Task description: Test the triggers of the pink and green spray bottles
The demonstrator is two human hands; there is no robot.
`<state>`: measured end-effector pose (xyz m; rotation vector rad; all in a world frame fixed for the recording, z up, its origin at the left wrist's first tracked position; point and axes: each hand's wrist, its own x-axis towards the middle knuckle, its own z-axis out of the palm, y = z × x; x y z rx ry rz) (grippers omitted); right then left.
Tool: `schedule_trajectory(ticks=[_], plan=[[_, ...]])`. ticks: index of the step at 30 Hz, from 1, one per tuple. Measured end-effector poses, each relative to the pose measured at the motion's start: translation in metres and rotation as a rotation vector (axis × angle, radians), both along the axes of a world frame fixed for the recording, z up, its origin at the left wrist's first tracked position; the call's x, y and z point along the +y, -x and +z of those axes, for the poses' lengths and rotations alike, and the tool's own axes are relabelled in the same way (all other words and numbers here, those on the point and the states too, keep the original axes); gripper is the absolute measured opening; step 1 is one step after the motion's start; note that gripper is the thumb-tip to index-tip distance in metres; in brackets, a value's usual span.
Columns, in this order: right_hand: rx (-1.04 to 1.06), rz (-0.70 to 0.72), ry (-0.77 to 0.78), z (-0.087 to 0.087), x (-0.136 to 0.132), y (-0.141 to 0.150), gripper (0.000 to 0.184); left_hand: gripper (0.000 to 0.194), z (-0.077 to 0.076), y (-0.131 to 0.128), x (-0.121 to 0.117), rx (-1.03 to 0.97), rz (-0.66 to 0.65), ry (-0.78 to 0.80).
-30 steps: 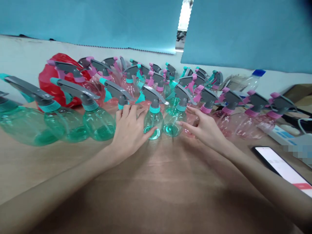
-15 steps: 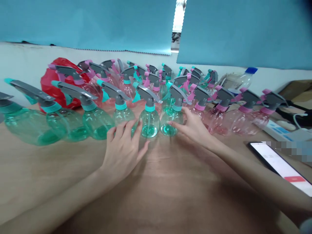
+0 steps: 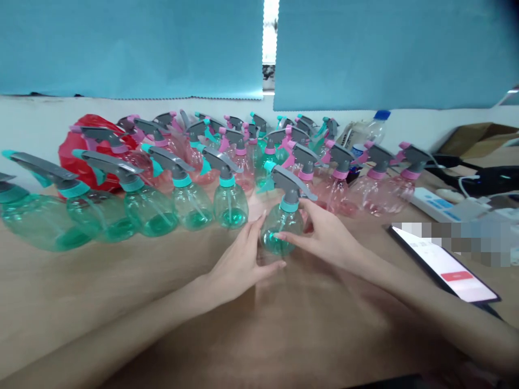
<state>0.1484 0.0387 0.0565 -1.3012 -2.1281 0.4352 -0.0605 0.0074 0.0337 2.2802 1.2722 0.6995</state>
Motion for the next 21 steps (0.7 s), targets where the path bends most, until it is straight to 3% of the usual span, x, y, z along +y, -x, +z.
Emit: schedule_trajectory(ticks=[4,8,14,17,21], plan=[[0.029,0.076,0.0,0.004,-0.018,-0.019,0.054,0.094,-0.01,-0.023,0.003,-0.156,-0.09,0.006],[0.108,0.119,0.043,0.006,-0.025,-0.038,0.06,0.096,-0.016,-0.04,0.004,-0.228,-0.157,0.061],[0.331,0.227,0.2,0.014,-0.023,-0.055,0.055,0.1,-0.018,-0.055,0.002,-0.177,-0.277,0.082],[0.393,0.241,0.181,0.019,-0.026,-0.052,0.056,0.096,-0.017,-0.061,0.001,-0.145,-0.314,0.038],[0.449,0.228,0.149,0.022,-0.031,-0.044,0.038,0.092,-0.018,-0.062,0.004,-0.094,-0.399,-0.042]])
